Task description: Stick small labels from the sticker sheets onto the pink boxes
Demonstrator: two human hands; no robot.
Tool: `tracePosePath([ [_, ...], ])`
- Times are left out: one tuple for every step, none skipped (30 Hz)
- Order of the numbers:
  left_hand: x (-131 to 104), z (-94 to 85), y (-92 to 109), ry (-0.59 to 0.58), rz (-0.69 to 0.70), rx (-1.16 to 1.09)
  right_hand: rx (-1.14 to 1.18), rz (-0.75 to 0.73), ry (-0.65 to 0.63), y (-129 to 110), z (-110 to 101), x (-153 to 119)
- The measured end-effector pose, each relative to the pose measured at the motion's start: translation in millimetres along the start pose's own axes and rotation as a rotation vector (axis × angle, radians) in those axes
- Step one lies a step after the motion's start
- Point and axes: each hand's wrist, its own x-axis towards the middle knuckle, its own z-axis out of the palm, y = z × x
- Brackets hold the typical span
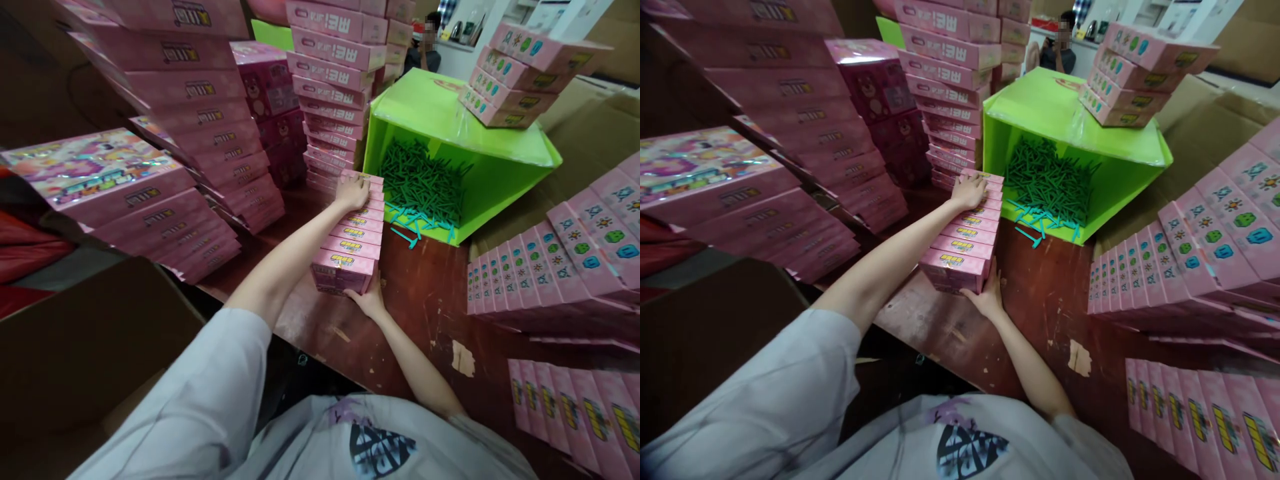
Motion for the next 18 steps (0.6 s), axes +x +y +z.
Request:
tracePosePath([
  [-9.2,-1.3,-2.8,-0.021,0.048,0.021,-0.002,-0.001,-0.003,-0.6,-0.4,-0.2],
  [-20.2,-2.4,-5.7,-0.046,0.093,0.041,-0.002,-0.004,-0.003,-1.2,-0.7,-0.5],
  [-32.8,-3.2,-8.2,-0.08,0.144,0.062,0.001,-0.011,0.0,-1.7,-0.9,-0.7],
  [-47.2,-3.9,-10.3,-0.114,0.191,0.078,0.007,-0.019,0.006,-2.0,-0.9,-0.8],
  [-63.0,-4.5,-11.5,-0.144,0.221,0.088,0.013,-0.028,0.015,-2.1,-0.7,-0.9],
  [-79.9,-5.0,-11.7,-0.166,0.234,0.091,0.021,-0.033,0.025,-1.8,-0.1,-0.9],
  [-97.2,-5.5,-10.5,-0.179,0.242,0.09,0.028,-0.031,0.034,-1.2,0.9,-1.0],
  [-114.1,-5.9,-8.1,-0.183,0.238,0.086,0.033,-0.024,0.038,-0.2,2.3,-1.3],
  [-129.8,-6.2,-4.5,-0.171,0.215,0.08,0.034,-0.013,0.035,1.1,3.9,-2.0],
  [-143.2,-6.3,-0.1,-0.147,0.177,0.072,0.034,-0.005,0.029,2.3,5.3,-3.1],
  [-153.8,-6.2,4.7,-0.119,0.133,0.061,0.033,-0.01,0.022,3.3,6.3,-4.5],
  [-161.1,-5.9,9.3,-0.089,0.09,0.049,0.036,-0.037,0.02,3.4,6.0,-5.9],
  [-164.8,-5.5,13.3,-0.063,0.053,0.036,0.042,-0.086,0.03,2.4,4.1,-6.6],
  [-165.4,-5.2,16.3,-0.049,0.03,0.025,0.055,-0.155,0.06,-0.4,-0.3,-5.8],
  [-163.3,-5.0,18.0,-0.048,0.023,0.016,0.073,-0.234,0.118,-5.2,-7.4,-2.6],
  [-159.3,-5.1,18.3,-0.052,0.019,0.008,0.093,-0.305,0.202,-12.3,-17.3,4.0],
  [-154.3,-5.5,17.0,-0.054,0.015,0.0,0.104,-0.354,0.303,-21.5,-29.6,14.8],
  [-149.5,-6.1,14.4,-0.052,0.021,-0.011,0.099,-0.376,0.405,-32.7,-43.7,30.3],
])
